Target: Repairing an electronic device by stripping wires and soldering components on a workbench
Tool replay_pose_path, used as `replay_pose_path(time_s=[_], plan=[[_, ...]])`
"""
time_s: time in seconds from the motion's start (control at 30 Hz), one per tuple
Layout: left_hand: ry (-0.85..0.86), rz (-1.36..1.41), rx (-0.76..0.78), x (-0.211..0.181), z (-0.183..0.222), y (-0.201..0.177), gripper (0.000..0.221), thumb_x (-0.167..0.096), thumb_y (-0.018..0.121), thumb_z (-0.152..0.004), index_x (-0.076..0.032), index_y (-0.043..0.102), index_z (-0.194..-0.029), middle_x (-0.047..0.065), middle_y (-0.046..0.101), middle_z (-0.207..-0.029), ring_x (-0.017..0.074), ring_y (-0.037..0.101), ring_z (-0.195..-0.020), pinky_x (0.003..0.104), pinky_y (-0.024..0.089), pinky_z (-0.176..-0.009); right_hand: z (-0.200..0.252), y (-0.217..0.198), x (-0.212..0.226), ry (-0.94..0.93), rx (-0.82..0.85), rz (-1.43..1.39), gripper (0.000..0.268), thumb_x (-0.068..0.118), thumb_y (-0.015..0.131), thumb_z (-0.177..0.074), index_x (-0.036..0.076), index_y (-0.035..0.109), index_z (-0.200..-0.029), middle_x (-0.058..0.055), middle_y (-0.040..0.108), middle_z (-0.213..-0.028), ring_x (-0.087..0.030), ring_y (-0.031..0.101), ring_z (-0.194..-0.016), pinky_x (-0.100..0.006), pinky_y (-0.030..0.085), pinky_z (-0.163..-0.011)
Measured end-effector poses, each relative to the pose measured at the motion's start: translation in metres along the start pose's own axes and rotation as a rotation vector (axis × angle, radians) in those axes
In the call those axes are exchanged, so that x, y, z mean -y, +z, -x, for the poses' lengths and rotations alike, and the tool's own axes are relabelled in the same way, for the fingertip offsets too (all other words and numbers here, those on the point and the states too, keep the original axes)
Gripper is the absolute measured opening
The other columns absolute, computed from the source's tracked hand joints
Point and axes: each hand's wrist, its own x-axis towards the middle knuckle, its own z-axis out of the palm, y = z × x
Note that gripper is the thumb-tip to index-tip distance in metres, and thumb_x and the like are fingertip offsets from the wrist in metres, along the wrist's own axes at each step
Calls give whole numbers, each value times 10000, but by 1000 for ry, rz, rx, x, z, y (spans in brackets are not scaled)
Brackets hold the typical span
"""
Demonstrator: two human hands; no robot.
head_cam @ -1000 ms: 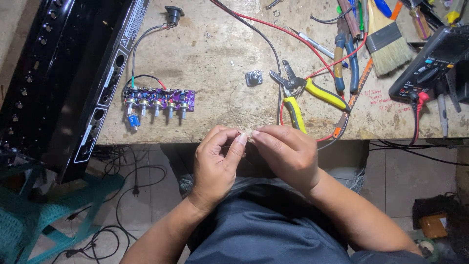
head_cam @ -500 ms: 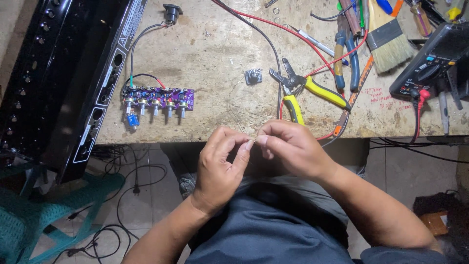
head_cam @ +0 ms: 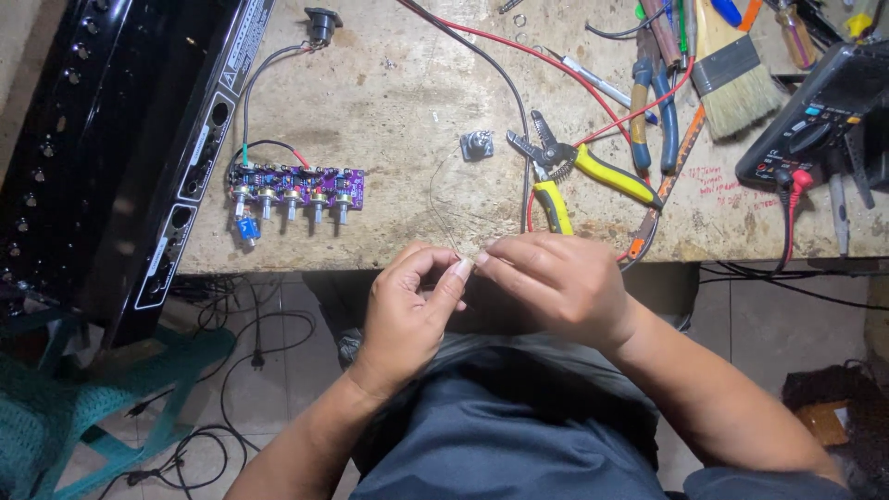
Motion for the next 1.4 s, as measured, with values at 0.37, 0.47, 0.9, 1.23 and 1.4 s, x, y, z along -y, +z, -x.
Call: replay_pose_path(time_s=[0.37, 0.47, 0.9, 1.23, 1.4], plan=[[215, -288, 1, 3, -7, -1, 113, -150, 726, -943, -45, 763, -938, 140, 683, -807, 298, 723, -704, 344, 595, -572, 4, 4, -10, 205, 146, -112, 159, 174, 600, -1008, 53, 702, -1006, -95, 676, -872, -309, 702, -726, -383, 569, -583], [295, -370, -17, 1, -14, 0, 102, -165, 706, -959, -74, 751, -951, 120, 690, -834, 314, 711, -746, 368, 580, -626, -6, 0, -10, 322, 160, -170, 146, 164, 620, -1004, 43, 693, -1040, -108, 680, -861, -339, 706, -731, -405, 570, -595], [-16, -175, -61, 6, -94, 0, 168, -162, 533, -1042, -8, 599, -1025, 255, 765, -893, 270, 786, -718, 335, 641, -564, -22, 42, -91, 484, 257, 65, 556, 266, 788, -860, 172, 613, -1380, -46, 734, -1210, -313, 651, -1136, -497, 415, -960], [20, 187, -62, 59, -111, -6, 186, -167, 497, -1080, 8, 553, -1109, 265, 720, -1163, 262, 751, -1007, 359, 654, -846, -24, 49, -105, 476, 185, 205, 530, 432, 786, -888, 243, 619, -1354, 29, 674, -1201, -222, 631, -1142, -473, 382, -1011], [95, 135, -21, 53, -107, -6, 187, -152, 497, -1087, 27, 551, -1102, 264, 714, -1138, 274, 736, -1036, 388, 641, -874, -27, 42, -94, 457, 186, 132, 171, 344, 769, -932, 249, 738, -1071, 12, 652, -1092, -259, 628, -1058, -456, 423, -919]])
